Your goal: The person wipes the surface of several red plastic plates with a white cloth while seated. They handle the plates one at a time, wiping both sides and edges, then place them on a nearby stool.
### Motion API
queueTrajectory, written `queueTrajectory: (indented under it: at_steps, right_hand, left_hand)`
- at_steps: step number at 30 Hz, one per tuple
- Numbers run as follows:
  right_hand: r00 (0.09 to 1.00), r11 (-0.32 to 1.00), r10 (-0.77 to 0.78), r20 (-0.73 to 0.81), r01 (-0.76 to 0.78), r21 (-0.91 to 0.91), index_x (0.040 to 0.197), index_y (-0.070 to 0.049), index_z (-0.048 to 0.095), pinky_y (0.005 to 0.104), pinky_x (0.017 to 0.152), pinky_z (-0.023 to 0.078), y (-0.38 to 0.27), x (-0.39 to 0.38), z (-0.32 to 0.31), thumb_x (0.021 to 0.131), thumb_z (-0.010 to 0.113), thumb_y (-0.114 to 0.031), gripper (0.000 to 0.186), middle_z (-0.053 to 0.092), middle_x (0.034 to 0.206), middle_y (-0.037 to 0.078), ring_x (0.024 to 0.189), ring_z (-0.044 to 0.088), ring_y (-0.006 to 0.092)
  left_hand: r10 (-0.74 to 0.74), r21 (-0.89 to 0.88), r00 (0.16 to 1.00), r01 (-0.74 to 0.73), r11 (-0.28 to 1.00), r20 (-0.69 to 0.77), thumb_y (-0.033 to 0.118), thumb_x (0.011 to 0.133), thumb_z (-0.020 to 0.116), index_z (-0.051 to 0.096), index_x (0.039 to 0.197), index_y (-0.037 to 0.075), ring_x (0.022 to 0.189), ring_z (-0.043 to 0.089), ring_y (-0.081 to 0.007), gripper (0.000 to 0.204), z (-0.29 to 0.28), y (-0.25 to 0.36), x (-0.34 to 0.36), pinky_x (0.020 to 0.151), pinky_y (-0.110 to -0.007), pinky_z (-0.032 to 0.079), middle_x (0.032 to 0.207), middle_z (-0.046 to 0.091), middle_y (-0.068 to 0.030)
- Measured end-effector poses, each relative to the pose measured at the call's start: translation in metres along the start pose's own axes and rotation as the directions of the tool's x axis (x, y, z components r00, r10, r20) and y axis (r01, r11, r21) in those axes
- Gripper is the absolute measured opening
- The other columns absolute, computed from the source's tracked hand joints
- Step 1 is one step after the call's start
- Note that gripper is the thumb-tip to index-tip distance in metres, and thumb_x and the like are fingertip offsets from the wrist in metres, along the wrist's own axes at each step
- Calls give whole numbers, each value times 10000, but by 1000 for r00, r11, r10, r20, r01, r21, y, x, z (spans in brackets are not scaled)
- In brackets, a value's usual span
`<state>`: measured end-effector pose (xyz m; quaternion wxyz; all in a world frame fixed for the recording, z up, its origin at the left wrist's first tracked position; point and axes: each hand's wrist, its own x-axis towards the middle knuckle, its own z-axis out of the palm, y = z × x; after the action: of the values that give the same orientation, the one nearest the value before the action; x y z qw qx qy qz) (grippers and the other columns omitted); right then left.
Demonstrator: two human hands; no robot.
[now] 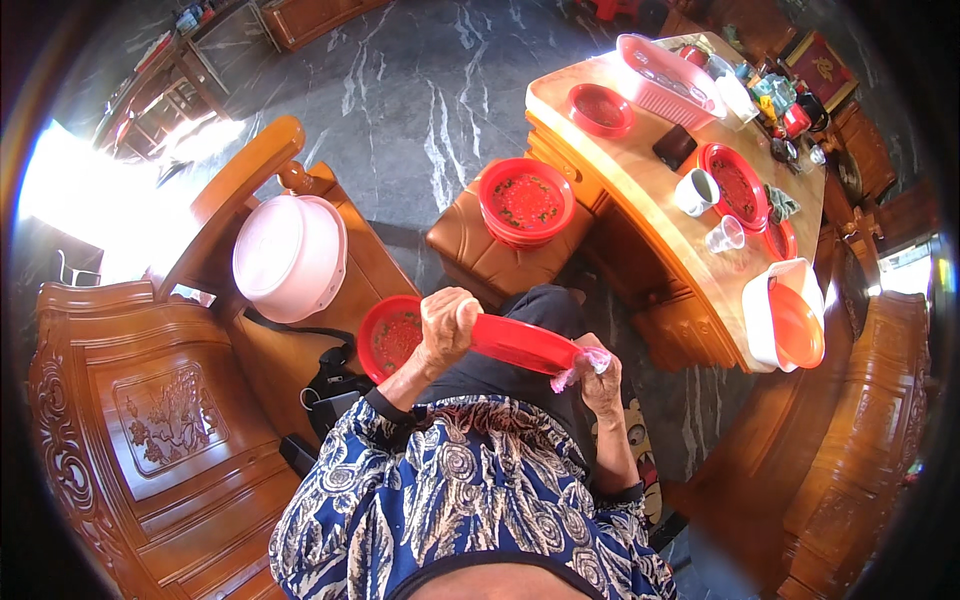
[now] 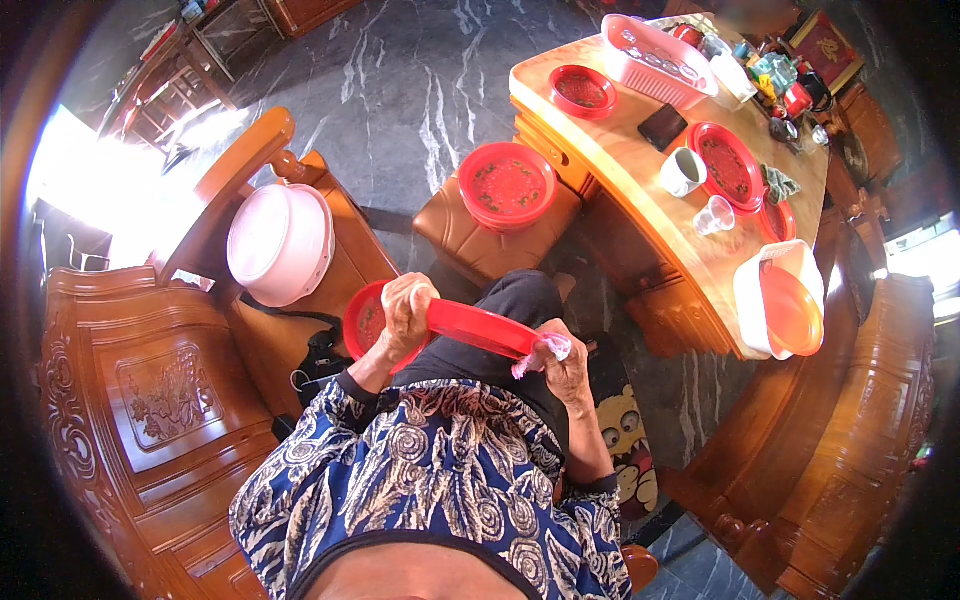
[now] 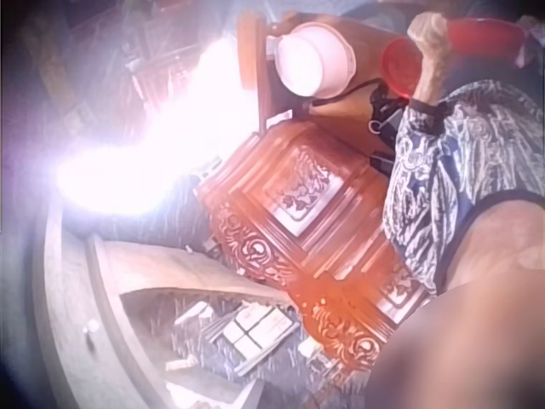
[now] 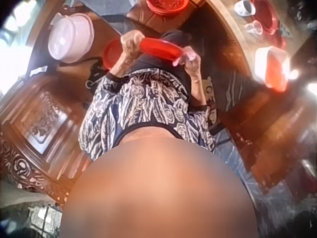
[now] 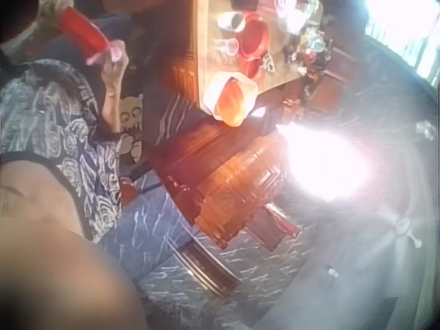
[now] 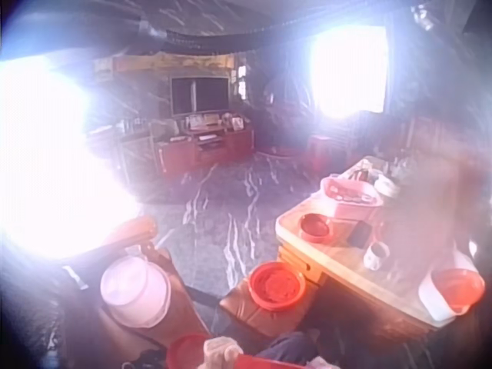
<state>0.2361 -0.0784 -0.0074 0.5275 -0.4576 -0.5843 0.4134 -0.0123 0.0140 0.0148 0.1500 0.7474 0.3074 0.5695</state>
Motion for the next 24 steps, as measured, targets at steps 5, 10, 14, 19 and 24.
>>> queueTrajectory:
  at_steps: [5, 10, 14, 19, 24]
  right_hand:
    - [999, 982, -9, -37, 16, 187, 896, 6, 598, 211, 546, 421, 25, -8, 18, 932, 564, -318, 328, 570, 747, 14, 612, 541, 81]
    - [998, 996, -62, -26, 64, 58, 868, -16, 601, 223, 554, 420, 9, 3, 8, 912, 603, -248, 236, 558, 745, 8, 626, 526, 80]
    - [999, 968, 13, 33, -5, -252, 824, 4, 588, 289, 614, 455, -36, 20, -7, 886, 617, -175, 192, 587, 770, 88, 676, 581, 204]
    - [999, 959, -19, 36, 28, -282, 837, 9, 580, 312, 630, 458, -37, 22, -7, 881, 619, -161, 180, 584, 767, 99, 689, 582, 243]
    - [995, 940, -68, 79, 91, -330, 832, 3, 568, 331, 617, 461, -41, 27, -8, 879, 622, -164, 181, 575, 764, 107, 682, 575, 277]
  left_hand:
    - [-440, -164, 898, 436, 885, 13, 170, 960, 370, 507, 662, -12, 527, 524, -273, 375, -12, -24, -25, 518, -351, 405, 601, 526, -120]
    - [-389, -182, 920, 390, 903, 39, 241, 979, 379, 551, 732, -26, 629, 563, -270, 402, -19, -15, 4, 617, -341, 441, 693, 582, -129]
    - [-261, -66, 950, 275, 959, 169, 244, 970, 399, 562, 723, 12, 643, 564, -291, 375, -20, 14, 32, 625, -372, 452, 696, 590, -101]
    - [-200, -46, 957, 214, 976, 210, 176, 961, 422, 460, 650, -2, 521, 498, -312, 361, 1, 6, 21, 500, -388, 388, 565, 460, -124]
    - [-127, 20, 966, 125, 992, 225, 131, 919, 517, 480, 646, 19, 526, 514, -326, 297, 3, 4, 21, 494, -392, 405, 576, 490, -125]
